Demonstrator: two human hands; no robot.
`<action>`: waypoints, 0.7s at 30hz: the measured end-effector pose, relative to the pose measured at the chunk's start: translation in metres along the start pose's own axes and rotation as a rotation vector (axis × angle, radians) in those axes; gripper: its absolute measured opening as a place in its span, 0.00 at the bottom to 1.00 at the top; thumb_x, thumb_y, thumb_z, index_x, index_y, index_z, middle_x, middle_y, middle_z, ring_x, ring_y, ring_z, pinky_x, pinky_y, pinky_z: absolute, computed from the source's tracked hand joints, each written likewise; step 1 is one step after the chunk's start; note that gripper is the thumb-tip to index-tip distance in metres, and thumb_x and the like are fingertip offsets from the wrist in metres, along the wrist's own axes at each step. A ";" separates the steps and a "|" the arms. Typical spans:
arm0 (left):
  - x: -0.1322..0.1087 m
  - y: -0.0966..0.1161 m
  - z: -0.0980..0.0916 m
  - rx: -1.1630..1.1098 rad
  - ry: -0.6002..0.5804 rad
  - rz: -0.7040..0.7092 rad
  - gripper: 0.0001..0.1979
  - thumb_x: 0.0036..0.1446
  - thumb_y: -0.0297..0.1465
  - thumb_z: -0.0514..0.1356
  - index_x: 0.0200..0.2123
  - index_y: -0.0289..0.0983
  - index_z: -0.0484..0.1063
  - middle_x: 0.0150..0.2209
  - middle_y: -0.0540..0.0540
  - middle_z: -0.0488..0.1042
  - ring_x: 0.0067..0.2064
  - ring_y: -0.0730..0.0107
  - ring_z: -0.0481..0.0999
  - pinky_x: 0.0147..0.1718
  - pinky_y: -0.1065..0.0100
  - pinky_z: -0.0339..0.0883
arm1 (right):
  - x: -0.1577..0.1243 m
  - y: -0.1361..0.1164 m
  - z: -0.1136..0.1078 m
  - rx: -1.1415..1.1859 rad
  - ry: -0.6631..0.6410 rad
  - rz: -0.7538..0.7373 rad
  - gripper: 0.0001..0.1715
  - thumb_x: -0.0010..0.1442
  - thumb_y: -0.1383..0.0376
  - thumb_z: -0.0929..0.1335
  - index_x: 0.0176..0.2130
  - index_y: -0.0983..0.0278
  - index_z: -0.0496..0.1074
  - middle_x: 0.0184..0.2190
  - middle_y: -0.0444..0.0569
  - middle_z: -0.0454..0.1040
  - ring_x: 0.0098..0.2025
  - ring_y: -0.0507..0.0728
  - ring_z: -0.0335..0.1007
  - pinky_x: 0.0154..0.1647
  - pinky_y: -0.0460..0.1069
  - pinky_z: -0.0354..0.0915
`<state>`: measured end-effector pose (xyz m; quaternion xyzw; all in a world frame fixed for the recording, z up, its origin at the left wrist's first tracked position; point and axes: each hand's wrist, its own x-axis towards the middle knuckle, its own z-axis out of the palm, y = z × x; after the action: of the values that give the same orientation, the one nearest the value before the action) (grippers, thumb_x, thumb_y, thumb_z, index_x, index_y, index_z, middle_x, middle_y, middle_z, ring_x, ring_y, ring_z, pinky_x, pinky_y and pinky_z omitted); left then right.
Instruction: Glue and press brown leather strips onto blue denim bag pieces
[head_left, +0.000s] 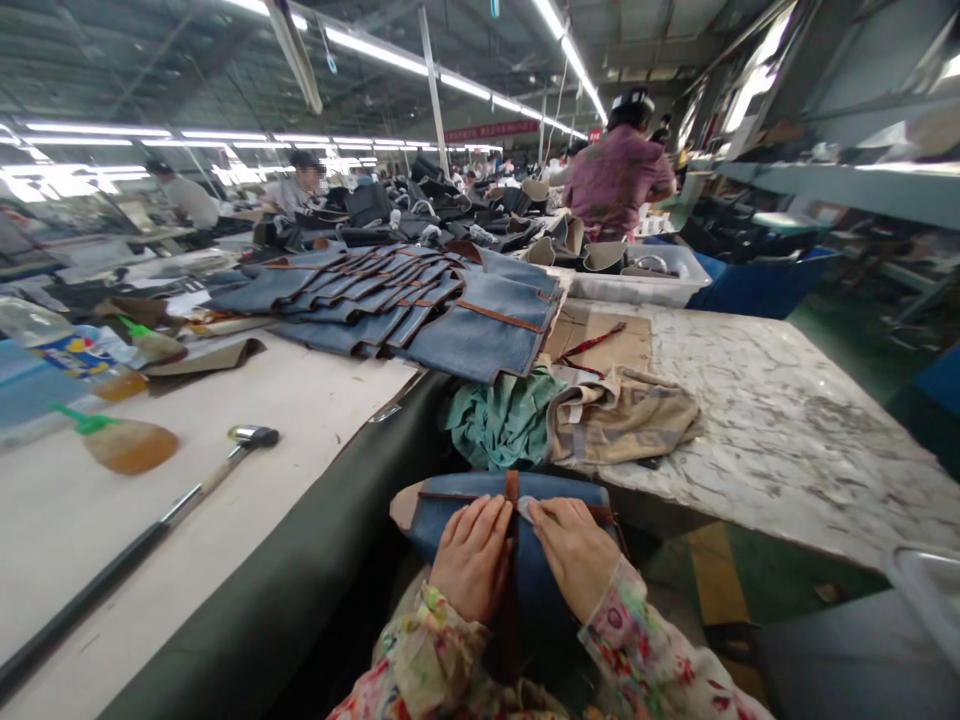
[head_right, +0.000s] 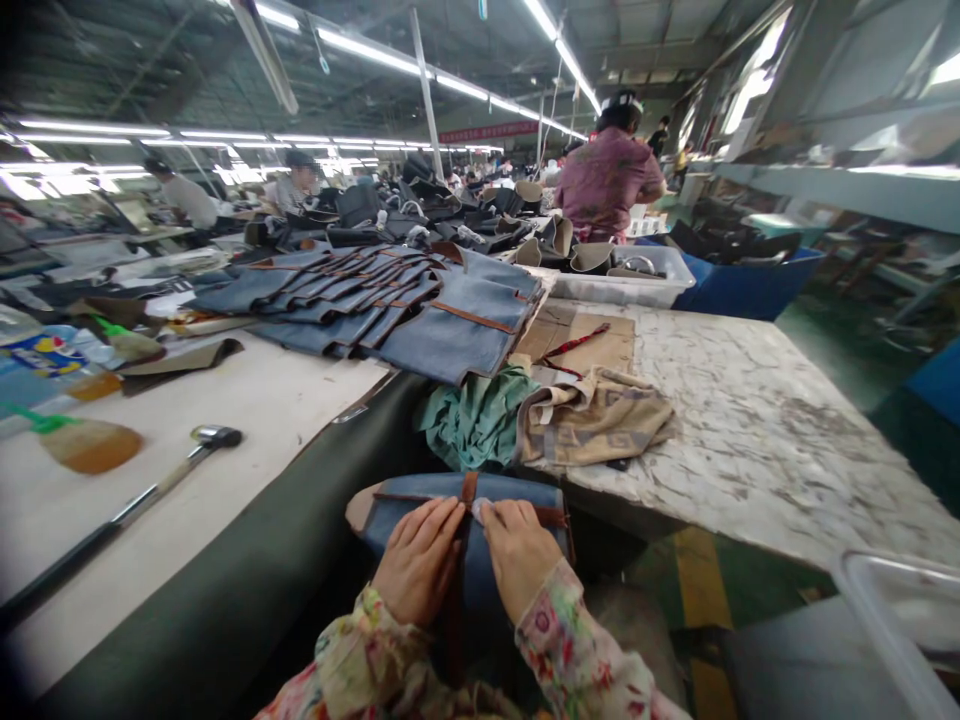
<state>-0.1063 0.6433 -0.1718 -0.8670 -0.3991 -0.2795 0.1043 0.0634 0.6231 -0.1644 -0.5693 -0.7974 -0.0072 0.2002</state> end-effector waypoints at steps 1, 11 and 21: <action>-0.003 0.001 -0.002 0.014 0.000 0.000 0.17 0.58 0.29 0.48 0.50 0.36 0.66 0.50 0.47 0.70 0.52 0.66 0.65 0.48 0.65 0.57 | 0.000 0.002 -0.001 0.012 -0.006 0.011 0.18 0.60 0.70 0.59 0.50 0.66 0.65 0.38 0.53 0.68 0.41 0.57 0.61 0.44 0.53 0.66; -0.015 0.010 -0.006 0.041 -0.048 -0.032 0.19 0.59 0.30 0.47 0.52 0.37 0.63 0.51 0.46 0.68 0.52 0.67 0.64 0.46 0.67 0.55 | 0.000 0.017 -0.015 0.235 -0.113 0.022 0.18 0.59 0.65 0.59 0.48 0.65 0.67 0.37 0.51 0.68 0.41 0.55 0.63 0.44 0.52 0.64; 0.012 0.008 -0.001 -0.123 -0.232 -0.221 0.10 0.58 0.30 0.48 0.40 0.39 0.67 0.40 0.45 0.70 0.42 0.64 0.68 0.38 0.63 0.61 | 0.021 0.024 -0.018 0.314 -0.182 -0.044 0.15 0.57 0.66 0.60 0.42 0.62 0.72 0.30 0.48 0.69 0.35 0.52 0.66 0.38 0.47 0.64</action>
<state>-0.0945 0.6451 -0.1634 -0.8492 -0.4833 -0.2112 -0.0272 0.0855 0.6464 -0.1463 -0.5119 -0.8157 0.1645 0.2134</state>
